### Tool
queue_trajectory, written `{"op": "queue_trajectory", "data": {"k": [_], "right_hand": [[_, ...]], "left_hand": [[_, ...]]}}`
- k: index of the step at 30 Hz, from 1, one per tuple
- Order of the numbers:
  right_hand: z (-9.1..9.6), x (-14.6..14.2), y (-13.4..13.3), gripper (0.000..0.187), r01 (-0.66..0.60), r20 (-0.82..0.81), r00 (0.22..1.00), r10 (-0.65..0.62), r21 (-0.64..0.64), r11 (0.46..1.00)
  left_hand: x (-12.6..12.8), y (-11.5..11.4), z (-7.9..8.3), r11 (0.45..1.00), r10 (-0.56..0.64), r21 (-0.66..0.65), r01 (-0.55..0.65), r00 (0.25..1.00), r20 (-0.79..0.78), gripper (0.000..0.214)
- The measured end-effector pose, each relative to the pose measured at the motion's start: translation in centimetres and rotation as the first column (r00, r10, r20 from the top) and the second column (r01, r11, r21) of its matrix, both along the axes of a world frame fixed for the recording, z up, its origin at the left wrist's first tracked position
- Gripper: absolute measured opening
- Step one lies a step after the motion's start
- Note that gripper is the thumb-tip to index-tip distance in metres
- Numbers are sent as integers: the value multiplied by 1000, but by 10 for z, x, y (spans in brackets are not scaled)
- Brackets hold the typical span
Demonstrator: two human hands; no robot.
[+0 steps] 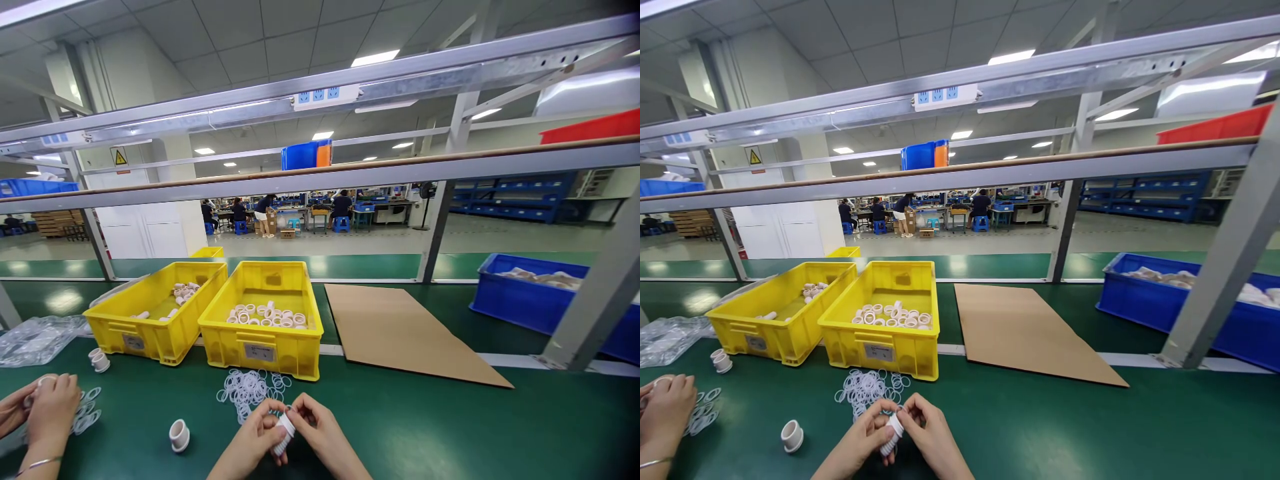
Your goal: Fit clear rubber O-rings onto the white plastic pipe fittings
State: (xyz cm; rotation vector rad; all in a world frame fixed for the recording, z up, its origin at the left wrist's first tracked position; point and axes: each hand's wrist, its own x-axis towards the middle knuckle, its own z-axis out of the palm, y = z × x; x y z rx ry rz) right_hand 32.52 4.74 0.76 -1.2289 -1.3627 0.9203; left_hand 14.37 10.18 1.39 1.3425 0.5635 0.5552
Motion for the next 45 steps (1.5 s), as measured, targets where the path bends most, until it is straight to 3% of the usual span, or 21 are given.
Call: {"op": "queue_trajectory", "data": {"k": [9, 16, 19, 25, 29, 45], "right_hand": [[2, 1, 1, 32, 9, -10, 1000, -9, 1, 1000], [16, -9, -9, 29, -16, 72, 997, 13, 34, 999], [18, -10, -11, 32, -17, 145, 989, 8, 62, 998], [12, -1, -9, 33, 28, 322, 945, -61, 105, 994], [10, 4, -6, 34, 43, 258, 964, -56, 57, 997], [1, 6, -1, 34, -3, -15, 1000, 3, -20, 1000]], "left_hand": [[-1, -3, 3, 999, 37, 1, -37, 999, -13, 40], [7, -9, 5, 979, 153, 157, -131, 979, -137, 43], [6, -9, 7, 984, 168, 72, -163, 982, -81, 46], [1, -7, 6, 943, 207, -272, -190, 978, 38, 46], [1, -9, 8, 943, 187, -302, -142, 974, 126, 39], [3, -9, 5, 951, 100, -304, -45, 981, 168, 37]]}}
